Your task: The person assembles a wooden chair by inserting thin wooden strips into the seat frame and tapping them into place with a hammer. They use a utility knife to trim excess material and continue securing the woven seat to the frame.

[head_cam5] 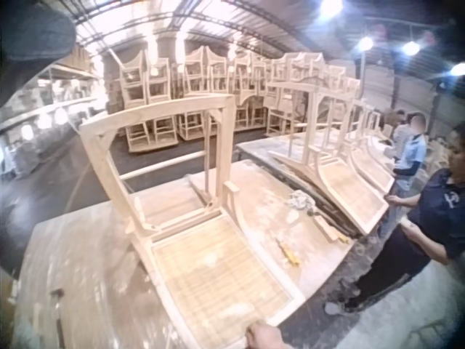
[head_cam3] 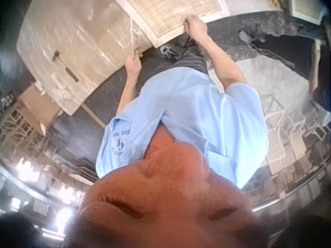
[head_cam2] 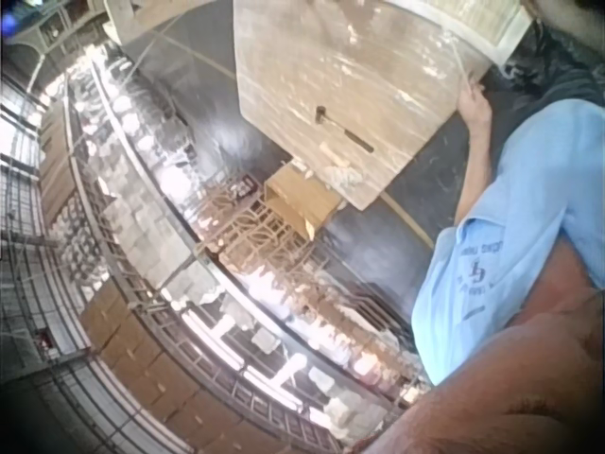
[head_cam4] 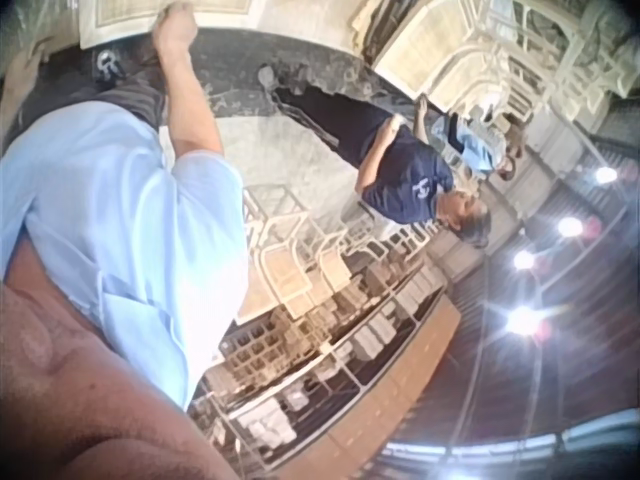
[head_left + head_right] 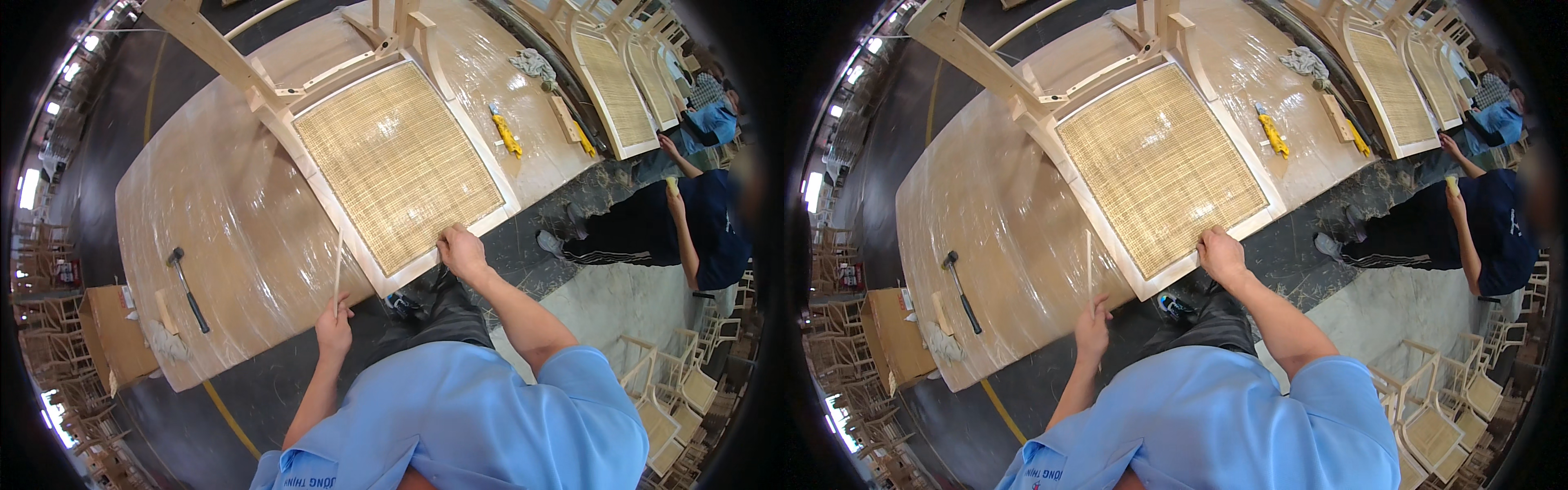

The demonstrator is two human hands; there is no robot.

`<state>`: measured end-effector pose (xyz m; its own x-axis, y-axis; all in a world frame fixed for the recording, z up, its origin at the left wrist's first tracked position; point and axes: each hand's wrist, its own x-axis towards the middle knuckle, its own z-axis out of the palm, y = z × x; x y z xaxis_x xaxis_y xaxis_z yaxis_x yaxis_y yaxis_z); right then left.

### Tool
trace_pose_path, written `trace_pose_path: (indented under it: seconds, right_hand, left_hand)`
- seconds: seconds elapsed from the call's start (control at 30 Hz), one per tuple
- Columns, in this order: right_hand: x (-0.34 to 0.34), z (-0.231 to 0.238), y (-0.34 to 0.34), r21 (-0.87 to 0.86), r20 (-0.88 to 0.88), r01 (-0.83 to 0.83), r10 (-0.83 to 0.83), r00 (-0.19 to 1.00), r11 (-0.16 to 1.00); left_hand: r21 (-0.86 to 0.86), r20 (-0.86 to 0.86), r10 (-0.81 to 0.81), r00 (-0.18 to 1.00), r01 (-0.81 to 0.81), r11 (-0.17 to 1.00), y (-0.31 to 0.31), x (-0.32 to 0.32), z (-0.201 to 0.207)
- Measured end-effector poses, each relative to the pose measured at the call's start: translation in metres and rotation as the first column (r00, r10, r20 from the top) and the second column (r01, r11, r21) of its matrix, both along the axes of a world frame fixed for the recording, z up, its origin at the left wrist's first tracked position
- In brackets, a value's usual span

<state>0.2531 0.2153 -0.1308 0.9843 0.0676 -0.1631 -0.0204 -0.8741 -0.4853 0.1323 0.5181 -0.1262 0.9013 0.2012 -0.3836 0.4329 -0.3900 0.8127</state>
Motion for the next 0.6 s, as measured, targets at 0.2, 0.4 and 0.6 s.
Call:
trace_pose_path:
  seconds: [0.2, 0.4, 0.6]
  right_hand:
    - [-0.002, -0.004, 0.002, -0.007, 0.022, -0.020, 0.020, 1.000, 1.000]
    - [-0.004, 0.004, 0.001, 0.051, 0.008, 0.010, -0.010, 1.000, 0.999]
    - [-0.012, 0.028, -0.019, 0.139, 0.049, 0.068, -0.076, 0.996, 0.988]
  left_hand:
    - [0.004, -0.008, -0.020, 1.000, 0.020, 1.000, -0.001, 0.004, 0.001]
    - [0.022, 0.036, -0.032, 0.999, 0.032, 0.999, -0.002, 0.007, 0.002]
    - [0.007, -0.024, 0.013, 1.000, -0.013, 1.000, 0.006, 0.006, 0.003]
